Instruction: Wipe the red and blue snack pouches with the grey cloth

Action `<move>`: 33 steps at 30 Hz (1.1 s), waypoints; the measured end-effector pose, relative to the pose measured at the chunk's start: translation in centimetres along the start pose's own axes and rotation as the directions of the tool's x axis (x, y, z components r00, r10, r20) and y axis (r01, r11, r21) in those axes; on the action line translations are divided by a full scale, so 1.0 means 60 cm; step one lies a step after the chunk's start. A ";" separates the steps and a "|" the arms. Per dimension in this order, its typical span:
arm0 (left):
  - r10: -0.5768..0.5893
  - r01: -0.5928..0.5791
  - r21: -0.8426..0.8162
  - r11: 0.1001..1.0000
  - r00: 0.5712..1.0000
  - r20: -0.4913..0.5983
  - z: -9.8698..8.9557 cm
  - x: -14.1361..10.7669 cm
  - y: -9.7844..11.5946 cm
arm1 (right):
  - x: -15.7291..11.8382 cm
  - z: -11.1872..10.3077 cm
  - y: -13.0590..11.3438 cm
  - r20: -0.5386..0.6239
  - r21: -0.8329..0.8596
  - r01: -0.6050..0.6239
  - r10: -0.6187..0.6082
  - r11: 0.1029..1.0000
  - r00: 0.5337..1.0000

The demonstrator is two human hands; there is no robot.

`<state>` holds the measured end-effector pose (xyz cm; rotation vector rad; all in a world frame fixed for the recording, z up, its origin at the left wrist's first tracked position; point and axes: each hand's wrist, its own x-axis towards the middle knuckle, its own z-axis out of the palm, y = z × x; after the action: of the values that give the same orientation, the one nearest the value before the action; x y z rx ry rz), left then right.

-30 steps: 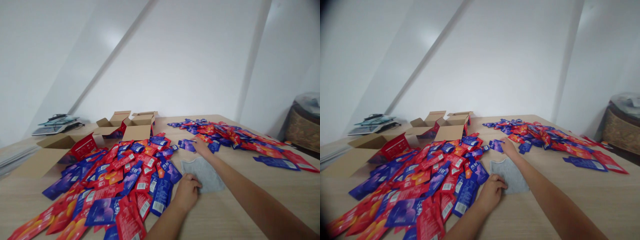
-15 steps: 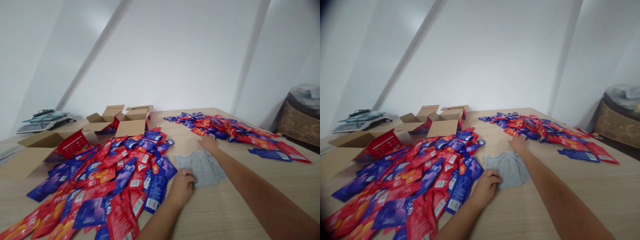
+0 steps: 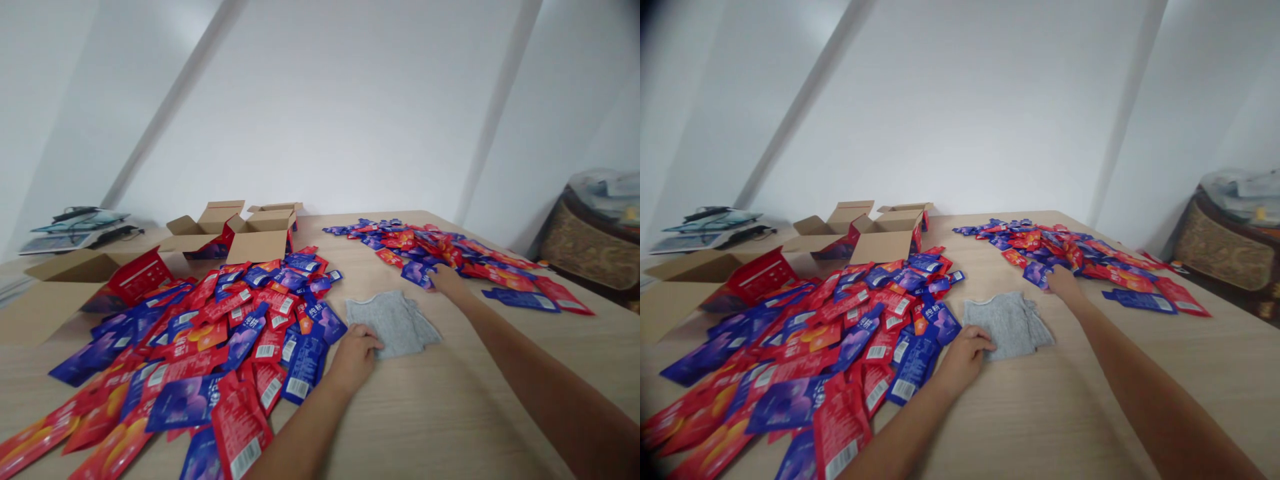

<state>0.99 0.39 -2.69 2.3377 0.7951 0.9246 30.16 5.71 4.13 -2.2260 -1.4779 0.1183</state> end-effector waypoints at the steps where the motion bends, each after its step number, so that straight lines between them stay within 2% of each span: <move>1: 0.003 -0.003 0.002 1.000 1.000 0.005 0.000 0.000 0.000 | -0.015 -0.001 -0.004 0.010 0.038 0.006 -0.006 0.999 1.000; 2: 0.008 -0.008 0.004 1.000 1.000 0.011 0.000 0.000 0.000 | -0.032 0.000 -0.010 0.040 0.083 0.015 -0.018 0.996 0.999; 4: 0.017 -0.017 0.014 1.000 1.000 0.016 -0.003 0.000 0.002 | -0.070 0.009 -0.025 0.170 0.195 0.033 -0.067 0.980 0.983; 5: 0.015 -0.015 0.028 0.999 1.000 0.003 -0.004 0.000 0.004 | -0.089 0.013 -0.033 0.281 0.282 0.028 -0.111 0.959 0.953; 6: 0.005 -0.004 0.054 0.999 1.000 -0.021 -0.006 0.000 0.006 | -0.106 0.016 -0.042 0.367 0.305 0.025 -0.142 0.952 0.920; 8: -0.028 0.040 0.139 0.990 0.996 -0.084 -0.007 0.000 0.010 | -0.134 0.022 -0.061 0.402 0.220 0.106 -0.189 0.970 0.896; 10: -0.056 0.085 0.242 0.966 0.991 -0.125 -0.006 0.000 0.013 | -0.153 0.030 -0.082 0.306 0.057 0.293 -0.296 0.954 0.905; 12: -0.062 0.099 0.336 0.937 0.991 -0.118 -0.002 0.000 0.014 | -0.169 0.047 -0.102 0.254 -0.003 0.489 -0.472 0.872 0.844; 14: -0.057 0.093 0.408 0.908 0.993 -0.101 0.002 0.000 0.013 | -0.185 0.074 -0.119 0.270 -0.016 0.596 -0.571 0.803 0.775; 16: -0.045 0.074 0.462 0.884 0.996 -0.075 0.005 0.001 0.012 | -0.200 0.100 -0.126 0.283 -0.083 0.609 -0.568 0.788 0.773; 19: -0.055 0.068 0.505 0.860 0.998 -0.041 0.006 0.001 0.012 | -0.207 0.122 -0.114 0.262 -0.201 0.574 -0.521 0.794 0.812; 24: -0.102 0.103 0.494 0.863 0.994 -0.029 0.005 0.000 0.017 | -0.179 0.111 -0.064 0.202 -0.376 0.429 -0.380 0.821 0.903; 27: -0.092 0.094 0.433 0.896 0.995 -0.026 0.004 -0.003 0.017 | -0.167 0.098 -0.053 0.125 -0.387 0.355 -0.333 0.851 0.935; 29: -0.084 0.090 0.376 0.922 0.996 -0.031 0.002 -0.005 0.016 | -0.168 0.089 -0.061 0.045 -0.319 0.369 -0.375 0.873 0.926; 33: -0.085 0.092 0.311 0.946 0.996 -0.037 -0.001 -0.006 0.015 | -0.180 0.071 -0.093 -0.172 -0.002 0.539 -0.532 0.842 0.829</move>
<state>1.04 -0.46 -2.23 2.5363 1.1180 0.8394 19.54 -0.77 0.74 -1.6532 -1.9157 -0.2082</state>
